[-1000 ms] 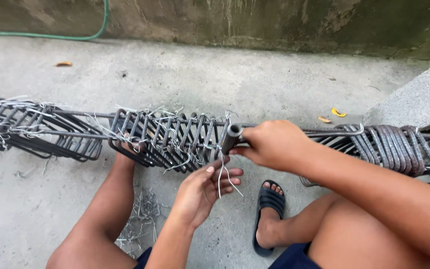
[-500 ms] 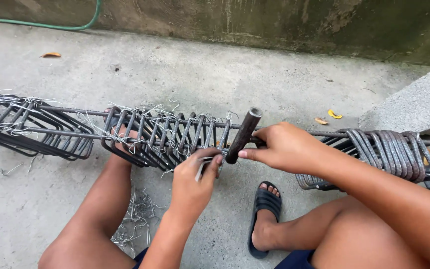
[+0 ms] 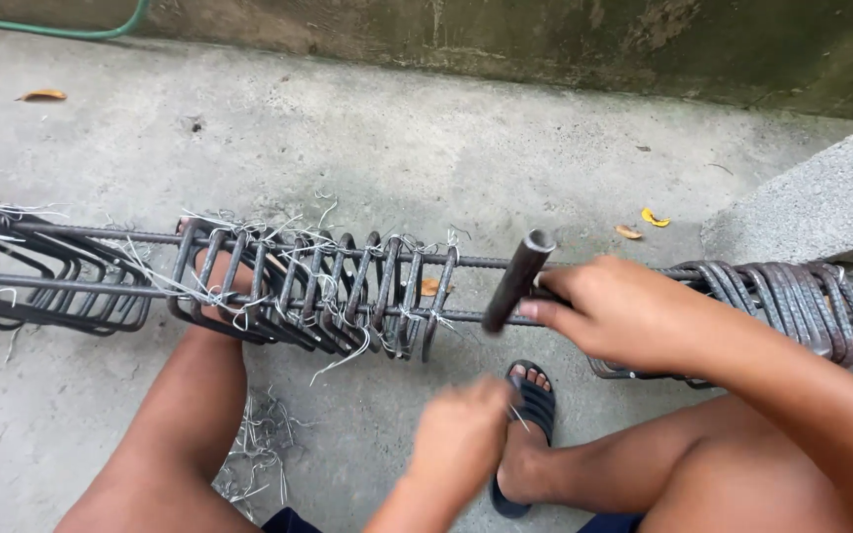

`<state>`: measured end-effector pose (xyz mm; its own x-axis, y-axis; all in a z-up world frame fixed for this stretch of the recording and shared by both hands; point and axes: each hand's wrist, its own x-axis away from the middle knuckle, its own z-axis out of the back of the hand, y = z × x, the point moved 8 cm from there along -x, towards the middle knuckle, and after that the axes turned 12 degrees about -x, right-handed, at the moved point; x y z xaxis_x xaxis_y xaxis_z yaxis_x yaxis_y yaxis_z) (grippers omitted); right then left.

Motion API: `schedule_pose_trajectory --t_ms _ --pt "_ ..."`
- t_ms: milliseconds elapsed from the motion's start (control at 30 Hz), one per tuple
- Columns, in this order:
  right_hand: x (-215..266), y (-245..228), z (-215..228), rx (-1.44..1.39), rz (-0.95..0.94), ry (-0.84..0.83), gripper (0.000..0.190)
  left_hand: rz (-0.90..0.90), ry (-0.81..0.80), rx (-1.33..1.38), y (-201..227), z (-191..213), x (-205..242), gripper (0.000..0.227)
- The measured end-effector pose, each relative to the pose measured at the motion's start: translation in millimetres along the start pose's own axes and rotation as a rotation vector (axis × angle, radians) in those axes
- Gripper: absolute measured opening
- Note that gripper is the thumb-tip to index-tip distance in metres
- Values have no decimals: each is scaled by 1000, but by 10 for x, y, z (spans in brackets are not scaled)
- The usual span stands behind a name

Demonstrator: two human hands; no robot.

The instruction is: Tying rebar stirrups to longitudinal bars using a manual wire twisting tool to assemble a reinforcement cage

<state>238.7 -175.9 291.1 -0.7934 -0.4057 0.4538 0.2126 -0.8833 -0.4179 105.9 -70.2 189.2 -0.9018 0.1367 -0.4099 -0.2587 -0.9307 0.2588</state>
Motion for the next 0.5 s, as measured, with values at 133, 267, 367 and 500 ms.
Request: schedule_pose_trajectory --t_ms 133,267,367,500 --pt "134 12 420 86 26 129 24 -90 -478 272 220 -985 723 11" --pt "138 522 867 23 -89 284 20 -159 -818 308 171 -1380 1147 28" --pt "137 1150 899 217 -373 163 32 -92 -759 290 -21 -1399 1083 22" --pt "257 2035 978 317 -567 124 44 -68 -754 291 -59 -1363 1022 21"
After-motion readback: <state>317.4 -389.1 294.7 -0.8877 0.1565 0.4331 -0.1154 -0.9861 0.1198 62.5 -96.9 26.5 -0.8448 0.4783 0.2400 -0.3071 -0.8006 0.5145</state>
